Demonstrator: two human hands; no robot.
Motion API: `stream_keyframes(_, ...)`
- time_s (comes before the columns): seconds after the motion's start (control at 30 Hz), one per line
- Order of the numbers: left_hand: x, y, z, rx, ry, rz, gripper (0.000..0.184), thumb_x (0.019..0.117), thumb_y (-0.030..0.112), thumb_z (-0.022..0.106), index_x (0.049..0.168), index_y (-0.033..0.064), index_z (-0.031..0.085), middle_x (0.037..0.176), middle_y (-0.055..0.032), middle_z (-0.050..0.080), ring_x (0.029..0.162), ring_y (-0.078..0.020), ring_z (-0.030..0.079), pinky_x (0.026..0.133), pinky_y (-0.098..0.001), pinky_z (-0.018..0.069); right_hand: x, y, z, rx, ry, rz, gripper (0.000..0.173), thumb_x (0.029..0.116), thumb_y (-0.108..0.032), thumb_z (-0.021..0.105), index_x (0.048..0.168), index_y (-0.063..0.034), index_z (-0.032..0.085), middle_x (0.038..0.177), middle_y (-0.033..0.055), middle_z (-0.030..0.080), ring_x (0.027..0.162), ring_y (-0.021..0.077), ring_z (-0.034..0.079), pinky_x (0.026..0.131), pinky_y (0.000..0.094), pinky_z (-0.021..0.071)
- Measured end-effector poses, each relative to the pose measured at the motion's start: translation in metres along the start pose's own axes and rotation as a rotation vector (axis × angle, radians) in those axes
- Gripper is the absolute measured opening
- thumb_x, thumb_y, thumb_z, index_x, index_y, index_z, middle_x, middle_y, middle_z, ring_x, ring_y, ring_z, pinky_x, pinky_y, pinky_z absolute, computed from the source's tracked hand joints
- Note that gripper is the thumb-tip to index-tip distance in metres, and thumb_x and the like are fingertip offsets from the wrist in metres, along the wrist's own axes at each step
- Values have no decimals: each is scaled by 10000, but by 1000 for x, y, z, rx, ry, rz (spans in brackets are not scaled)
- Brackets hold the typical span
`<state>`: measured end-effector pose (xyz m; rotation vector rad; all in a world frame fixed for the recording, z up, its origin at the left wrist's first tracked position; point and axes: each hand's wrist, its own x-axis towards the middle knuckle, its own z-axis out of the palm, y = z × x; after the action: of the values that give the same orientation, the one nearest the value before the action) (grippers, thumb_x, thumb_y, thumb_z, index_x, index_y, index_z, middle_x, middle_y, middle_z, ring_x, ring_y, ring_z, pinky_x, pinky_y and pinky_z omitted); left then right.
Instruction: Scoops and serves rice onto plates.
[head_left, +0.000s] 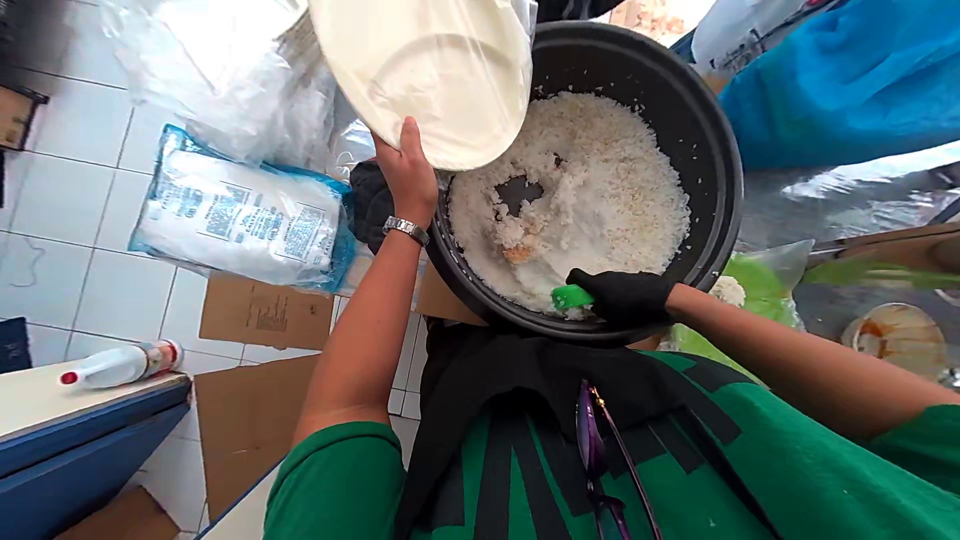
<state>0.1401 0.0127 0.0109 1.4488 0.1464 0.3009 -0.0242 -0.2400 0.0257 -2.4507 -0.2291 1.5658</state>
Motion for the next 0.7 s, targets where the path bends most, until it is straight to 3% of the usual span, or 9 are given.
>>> stream_keyframes(0.07,0,-1,0,3,3,0,454,1067,128,441,1447,-87,316,1251,-170,570,1121,-108,628,989,-271,532,14,12,13,74,66,-5,394,994,-95,603,1368,-38,492,1088,252,674,1022,430,677,846,612,528)
stream_keyframes(0.17,0,0,0,-5,-5,3,464,1063,133,446,1448,-86,306,1252,-170,570,1126,-114,629,995,-276,534,26,-10,6,174,22,91,382,1026,-127,589,1371,-13,472,1134,250,664,1043,416,674,865,611,528)
stream_keyframes(0.23,-1,0,0,-23,-20,1,462,1066,136,443,1448,-86,306,1255,-170,570,1130,-116,628,996,-276,533,48,-21,10,312,29,114,365,1018,-127,592,1348,-28,473,1025,203,650,863,331,662,747,529,538)
stream_keyframes(0.3,-1,0,1,-51,-35,-2,463,1069,136,442,1452,-87,306,1263,-173,567,1134,-124,627,1002,-285,531,66,-42,7,464,8,150,335,1044,-153,552,1347,-50,450,918,147,588,718,245,573,643,434,488)
stream_keyframes(0.33,0,1,1,-62,-40,1,467,1072,143,449,1453,-90,311,1267,-178,571,1136,-129,632,1007,-292,534,73,-53,2,524,-3,155,284,1056,-168,527,1306,-53,458,858,119,548,659,215,526,591,400,457)
stream_keyframes(0.4,1,1,-1,-77,-70,5,496,1088,192,458,1469,-82,299,1307,-182,564,1176,-137,621,1038,-305,524,86,-64,-8,687,8,108,137,1060,-165,489,1082,-37,533,706,64,490,518,158,454,471,329,404)
stream_keyframes(0.47,3,4,-1,-78,-100,22,528,1102,250,437,1486,-78,283,1335,-178,557,1201,-123,609,1054,-298,512,84,-63,-17,1104,-12,20,287,1104,-172,353,896,-73,524,585,-18,432,409,71,368,376,216,336)
stream_keyframes(0.6,2,3,-6,-97,-149,-1,544,1124,321,340,1517,-48,269,1397,-171,527,1258,-111,569,1098,-298,467,37,-49,-15,1591,83,-63,419,1124,-280,257,935,-95,581,580,-26,519,416,58,444,395,208,394)
stream_keyframes(0.7,3,5,-6,-122,-173,-29,535,1130,334,303,1507,-44,316,1392,-182,538,1256,-121,572,1101,-307,460,-14,-47,-29,1748,216,-257,486,1109,-250,208,797,-134,562,542,-70,480,415,16,425,399,170,386)
